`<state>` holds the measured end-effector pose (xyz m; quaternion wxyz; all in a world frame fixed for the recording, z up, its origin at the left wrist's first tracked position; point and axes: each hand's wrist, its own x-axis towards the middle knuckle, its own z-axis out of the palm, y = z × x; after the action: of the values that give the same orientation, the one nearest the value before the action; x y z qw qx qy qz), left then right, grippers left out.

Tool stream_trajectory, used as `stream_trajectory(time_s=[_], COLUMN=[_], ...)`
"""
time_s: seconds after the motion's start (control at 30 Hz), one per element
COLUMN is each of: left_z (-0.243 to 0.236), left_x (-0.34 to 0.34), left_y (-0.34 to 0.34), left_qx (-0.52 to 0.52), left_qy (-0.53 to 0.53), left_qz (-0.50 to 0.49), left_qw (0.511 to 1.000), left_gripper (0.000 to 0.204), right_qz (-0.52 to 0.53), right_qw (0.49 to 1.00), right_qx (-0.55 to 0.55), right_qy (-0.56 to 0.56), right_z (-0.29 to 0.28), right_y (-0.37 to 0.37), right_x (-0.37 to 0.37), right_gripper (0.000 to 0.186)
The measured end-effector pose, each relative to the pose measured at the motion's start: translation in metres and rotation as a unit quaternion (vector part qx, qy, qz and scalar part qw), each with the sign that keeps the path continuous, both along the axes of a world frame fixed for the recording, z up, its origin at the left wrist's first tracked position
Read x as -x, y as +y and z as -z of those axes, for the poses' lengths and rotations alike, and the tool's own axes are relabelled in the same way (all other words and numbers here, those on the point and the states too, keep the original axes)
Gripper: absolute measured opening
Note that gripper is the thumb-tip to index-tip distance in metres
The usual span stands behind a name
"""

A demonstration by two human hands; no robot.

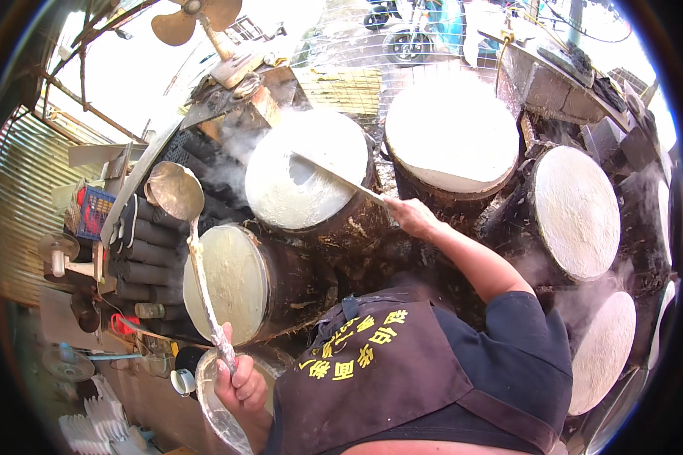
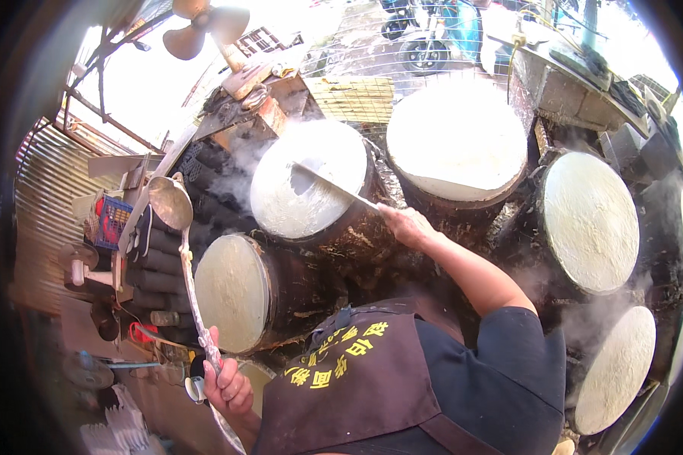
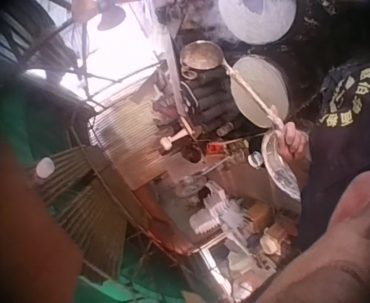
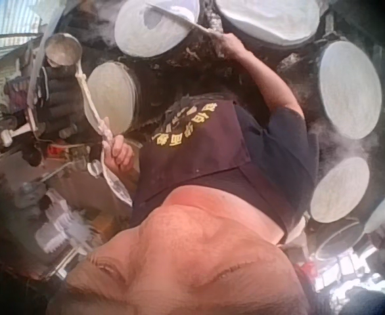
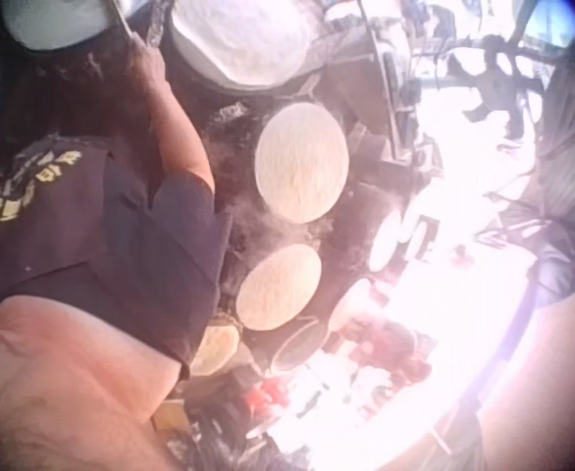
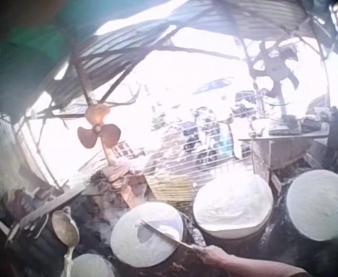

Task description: The person ladles liquid batter onto hot vertical cylindrical surfaces, spreads it into thin sheets, and peels the cooked sheets off to stack them. The process is repeated continuously across multiple cooking surfaces.

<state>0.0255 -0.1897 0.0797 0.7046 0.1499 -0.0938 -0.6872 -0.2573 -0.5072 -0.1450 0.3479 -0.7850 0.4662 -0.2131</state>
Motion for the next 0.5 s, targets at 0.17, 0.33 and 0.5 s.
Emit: stream_trajectory(time_s=[0.17, 0.33, 0.5], left_z=[-0.004, -0.007, -0.012], left_x=[0.012, 0.016, 0.023], left_y=[-0.017, -0.02, -0.031], left_qx=[-0.019, -0.052, -0.049], left_qy=[0.001, -0.021, -0.02], left_qz=[0.004, -0.001, 0.014], left_qw=[1.0, 0.998, 0.998], left_gripper=[0.059, 0.058, 0.058], right_qz=[0.051, -0.004, 0.076], right_qw=[0.996, 0.997, 0.99], right_qx=[0.064, 0.063, 0.109], right_qy=[0.04, 0.048, 0.045], right_z=[-0.005, 0.006, 0.007], right_y=[-0.067, -0.069, -0.133], right_x=[-0.024, -0.03, -0.054], right_gripper=[0.034, 0.035, 0.025])
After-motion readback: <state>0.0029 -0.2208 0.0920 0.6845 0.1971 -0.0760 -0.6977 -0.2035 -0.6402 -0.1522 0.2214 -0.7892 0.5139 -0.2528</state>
